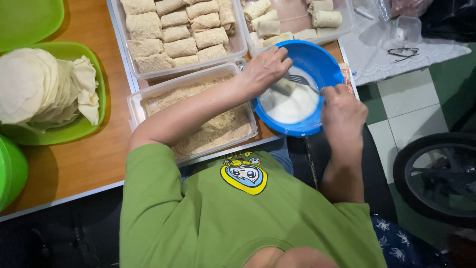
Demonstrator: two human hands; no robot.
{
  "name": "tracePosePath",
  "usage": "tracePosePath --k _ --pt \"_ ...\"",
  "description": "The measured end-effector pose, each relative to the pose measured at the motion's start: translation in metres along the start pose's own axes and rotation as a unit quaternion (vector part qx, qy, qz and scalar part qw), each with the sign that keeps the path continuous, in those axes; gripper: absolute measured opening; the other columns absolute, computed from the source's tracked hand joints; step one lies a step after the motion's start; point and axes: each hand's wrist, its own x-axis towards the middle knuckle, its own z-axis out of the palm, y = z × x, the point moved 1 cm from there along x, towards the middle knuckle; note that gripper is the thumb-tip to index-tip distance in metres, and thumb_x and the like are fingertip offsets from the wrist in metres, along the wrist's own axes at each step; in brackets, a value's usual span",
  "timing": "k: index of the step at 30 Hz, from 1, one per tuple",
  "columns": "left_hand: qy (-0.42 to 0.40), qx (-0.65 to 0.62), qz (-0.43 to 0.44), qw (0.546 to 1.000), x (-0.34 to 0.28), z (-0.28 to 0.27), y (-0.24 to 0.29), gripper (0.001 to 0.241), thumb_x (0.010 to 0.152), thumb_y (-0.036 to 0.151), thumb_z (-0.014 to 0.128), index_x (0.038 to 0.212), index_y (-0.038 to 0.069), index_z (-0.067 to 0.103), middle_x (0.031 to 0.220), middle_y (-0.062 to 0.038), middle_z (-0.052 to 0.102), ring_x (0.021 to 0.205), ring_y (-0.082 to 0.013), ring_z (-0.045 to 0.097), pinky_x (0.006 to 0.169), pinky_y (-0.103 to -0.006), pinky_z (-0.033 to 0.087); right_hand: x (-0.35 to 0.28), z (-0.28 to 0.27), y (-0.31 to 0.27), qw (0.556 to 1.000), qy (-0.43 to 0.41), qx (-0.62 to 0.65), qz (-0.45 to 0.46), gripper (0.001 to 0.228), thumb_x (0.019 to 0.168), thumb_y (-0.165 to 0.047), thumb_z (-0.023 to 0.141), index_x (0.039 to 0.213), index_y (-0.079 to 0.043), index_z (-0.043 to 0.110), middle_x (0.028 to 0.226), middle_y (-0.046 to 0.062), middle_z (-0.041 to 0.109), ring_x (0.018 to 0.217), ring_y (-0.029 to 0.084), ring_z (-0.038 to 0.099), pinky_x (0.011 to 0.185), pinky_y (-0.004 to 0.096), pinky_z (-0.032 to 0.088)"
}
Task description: The recorder is coating prepared food rolls in a liquid batter and then in breadcrumbs for breading.
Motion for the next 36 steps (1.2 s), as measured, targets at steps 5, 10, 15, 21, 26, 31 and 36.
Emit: tracePosePath --k 5,10,15,21,26,31,36 --pt "-0.028 0.029 0.014 0.999 0.0 0.001 -0.001 0.006 0.084 0.008 0.065 0.086 0.003 0.067 0.091 -0.012 0.061 0.085 -0.0254 0.062 0.065 -0.0373 0.056 0.003 -0.006 0.012 0.999 -0.026 0.018 0.017 0.018 0.088 -0.014 0.074 0.105 -0.018 0.076 0.099 0.007 0.07 0.082 0.03 0.072 0.068 0.046 0.056" --pt "-0.013 0.034 0.017 0.999 0.001 -0.005 0.002 0.007 0.083 0.01 0.066 0.086 0.005 0.071 0.087 -0.011 0.063 0.084 -0.0247 0.063 0.067 -0.0386 0.054 0.001 -0.021 0.01 0.995 -0.094 0.004 -0.015 0.01 0.088 -0.021 0.073 0.096 -0.022 0.079 0.088 0.005 0.07 0.077 0.029 0.072 0.066 0.044 0.056" --pt "-0.019 0.039 0.021 0.999 0.001 -0.008 0.0 0.008 0.084 0.011 0.065 0.086 0.006 0.071 0.088 -0.01 0.065 0.087 -0.0247 0.063 0.07 -0.0383 0.053 0.003 -0.012 -0.001 0.994 -0.094 0.002 -0.059 0.01 0.088 -0.026 0.072 0.089 -0.023 0.081 0.078 0.005 0.069 0.069 0.029 0.07 0.061 0.043 0.056" --pt "-0.028 0.062 0.022 0.997 -0.003 -0.008 -0.001 0.008 0.086 0.013 0.066 0.088 0.007 0.071 0.091 -0.01 0.067 0.088 -0.0229 0.064 0.074 -0.0372 0.053 0.003 0.003 -0.006 0.991 -0.103 0.003 -0.085 0.015 0.09 -0.024 0.07 0.081 -0.021 0.08 0.076 0.005 0.069 0.067 0.029 0.07 0.059 0.043 0.056" --pt "-0.024 0.078 0.015 0.997 -0.002 -0.002 -0.006 0.011 0.086 0.015 0.067 0.09 0.006 0.072 0.091 -0.011 0.068 0.087 -0.0224 0.064 0.07 -0.0364 0.051 0.01 0.017 -0.007 0.995 -0.077 -0.028 -0.059 0.014 0.088 -0.024 0.069 0.079 -0.02 0.08 0.076 0.006 0.069 0.064 0.029 0.07 0.055 0.043 0.055" --pt "-0.029 0.09 0.016 0.995 0.002 -0.003 -0.009 0.014 0.088 0.018 0.068 0.095 0.008 0.073 0.093 -0.011 0.068 0.088 -0.0222 0.064 0.075 -0.0368 0.052 0.014 0.035 -0.002 0.997 -0.047 -0.022 -0.059 0.015 0.091 -0.024 0.07 0.08 -0.019 0.079 0.075 0.006 0.068 0.063 0.028 0.069 0.056 0.042 0.054" --pt "-0.019 0.072 0.015 0.997 0.005 -0.008 -0.013 0.014 0.09 0.022 0.067 0.096 0.012 0.073 0.096 -0.008 0.067 0.094 -0.0229 0.064 0.077 -0.0377 0.051 0.012 0.032 0.002 0.997 -0.031 -0.03 -0.061 0.014 0.093 -0.024 0.071 0.082 -0.019 0.079 0.076 0.006 0.068 0.065 0.027 0.069 0.057 0.041 0.053"
